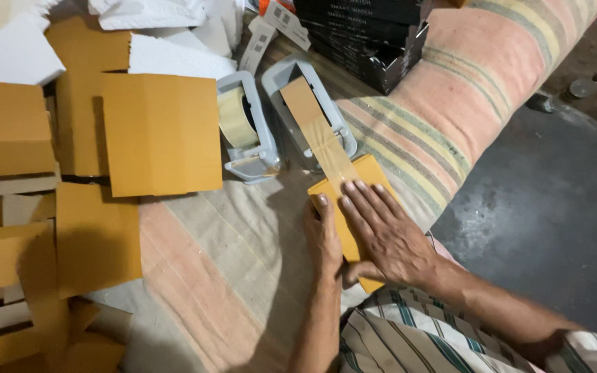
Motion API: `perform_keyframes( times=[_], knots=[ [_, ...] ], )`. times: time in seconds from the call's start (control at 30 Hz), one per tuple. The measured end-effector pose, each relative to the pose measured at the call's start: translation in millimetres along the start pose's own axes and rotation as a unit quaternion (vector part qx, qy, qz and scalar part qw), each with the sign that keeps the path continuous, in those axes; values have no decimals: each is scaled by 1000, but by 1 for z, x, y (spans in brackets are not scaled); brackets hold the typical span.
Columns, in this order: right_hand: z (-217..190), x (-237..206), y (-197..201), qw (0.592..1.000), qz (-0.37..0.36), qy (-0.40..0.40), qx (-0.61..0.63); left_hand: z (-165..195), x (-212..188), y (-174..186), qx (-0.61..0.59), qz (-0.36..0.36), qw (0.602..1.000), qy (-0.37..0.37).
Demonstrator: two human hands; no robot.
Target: The person places black retail product boxes into yellow cardboard boxes, folds the flaps closed, and seals each box with tape pulled from handheld tape dispensers. Finished taped boxes are set aside in a growing stack while the person works through the pile one box at a time.
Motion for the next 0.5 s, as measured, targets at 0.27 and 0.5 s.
perform_keyframes(
  times=[0.27, 0.5],
  knots=[
    [-11, 2, -5, 1000, 15, -8, 4, -13, -3, 6, -90, -12, 996, 7],
    [-5, -39, 9, 988, -19, -95, 121, -17, 6, 15, -42, -18, 999, -7]
  ],
)
Point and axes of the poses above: each hand's wrist, its own x-axis towards the middle knuckle, its own y-axis out of the back of the hand, z = x × y, the point moved 4 cm from there along x, towards the middle knuckle, and after that the axes turned 8 degrees about -y, right-handed, at the moved point
